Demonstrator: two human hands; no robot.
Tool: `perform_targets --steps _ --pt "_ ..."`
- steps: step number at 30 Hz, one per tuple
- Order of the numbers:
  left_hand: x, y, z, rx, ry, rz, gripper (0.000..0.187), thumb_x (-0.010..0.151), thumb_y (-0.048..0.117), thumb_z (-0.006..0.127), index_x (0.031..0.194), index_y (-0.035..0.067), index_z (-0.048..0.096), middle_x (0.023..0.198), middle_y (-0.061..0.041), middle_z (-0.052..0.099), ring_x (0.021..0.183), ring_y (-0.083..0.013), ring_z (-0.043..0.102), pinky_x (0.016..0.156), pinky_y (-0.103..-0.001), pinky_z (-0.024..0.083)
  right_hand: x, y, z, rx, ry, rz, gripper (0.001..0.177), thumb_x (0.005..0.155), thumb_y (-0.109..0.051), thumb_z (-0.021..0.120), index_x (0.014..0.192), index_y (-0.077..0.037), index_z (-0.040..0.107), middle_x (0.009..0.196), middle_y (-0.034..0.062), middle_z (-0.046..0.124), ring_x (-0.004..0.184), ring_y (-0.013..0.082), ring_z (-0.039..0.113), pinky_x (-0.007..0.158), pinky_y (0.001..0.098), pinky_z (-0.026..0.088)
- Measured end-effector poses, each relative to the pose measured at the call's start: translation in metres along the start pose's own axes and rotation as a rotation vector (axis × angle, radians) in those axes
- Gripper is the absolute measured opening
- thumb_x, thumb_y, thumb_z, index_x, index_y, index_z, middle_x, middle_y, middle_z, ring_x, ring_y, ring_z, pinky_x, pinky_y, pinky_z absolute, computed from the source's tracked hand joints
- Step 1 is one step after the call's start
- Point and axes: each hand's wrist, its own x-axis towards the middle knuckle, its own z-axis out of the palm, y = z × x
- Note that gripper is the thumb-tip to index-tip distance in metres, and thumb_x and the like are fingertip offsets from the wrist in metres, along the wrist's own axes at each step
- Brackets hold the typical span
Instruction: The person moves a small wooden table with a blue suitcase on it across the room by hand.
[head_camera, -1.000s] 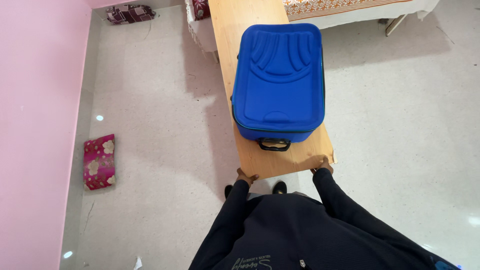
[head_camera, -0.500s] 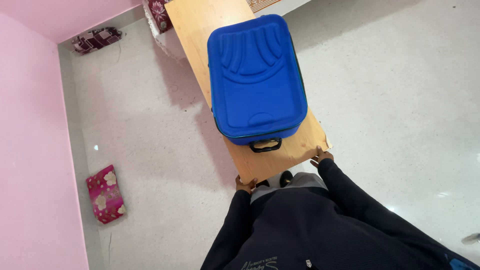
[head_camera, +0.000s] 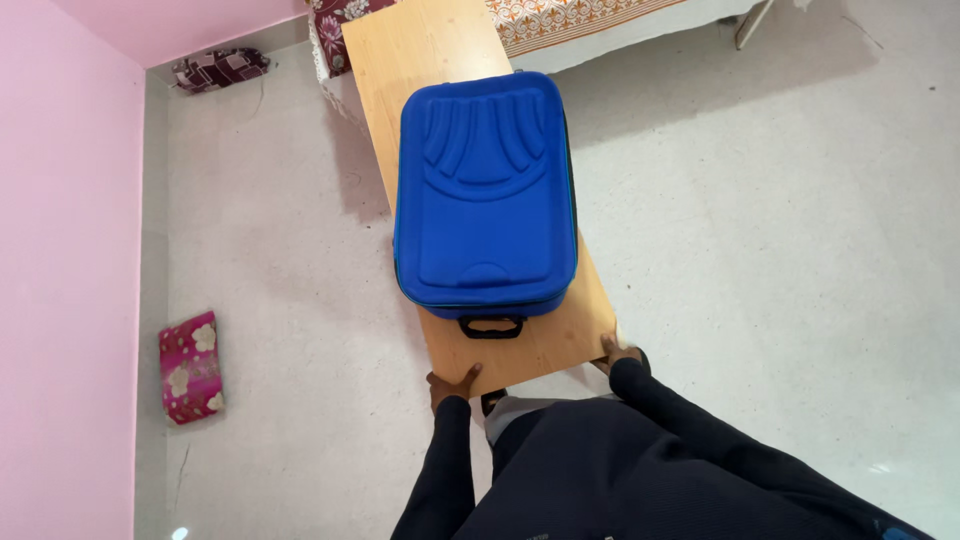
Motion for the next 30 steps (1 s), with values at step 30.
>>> perform_targets --steps 30 --pt "-0.100 0.068 0.204 -0.403 -0.089 0.099 0.102 0.068 0.025 0.093 0.141 -0.006 0.029 0.127 -0.026 0.063 0.117 -0.0376 0.067 0.099 -0.043 0.057 0.090 -0.211 -0.109 -0.274 -0.095 -0.137 0.050 0.097 -0.019 0.065 0.139 0.000 0.047 0.119 0.0207 0.068 0.097 0.0343 0.073 0.074 0.0460 0.063"
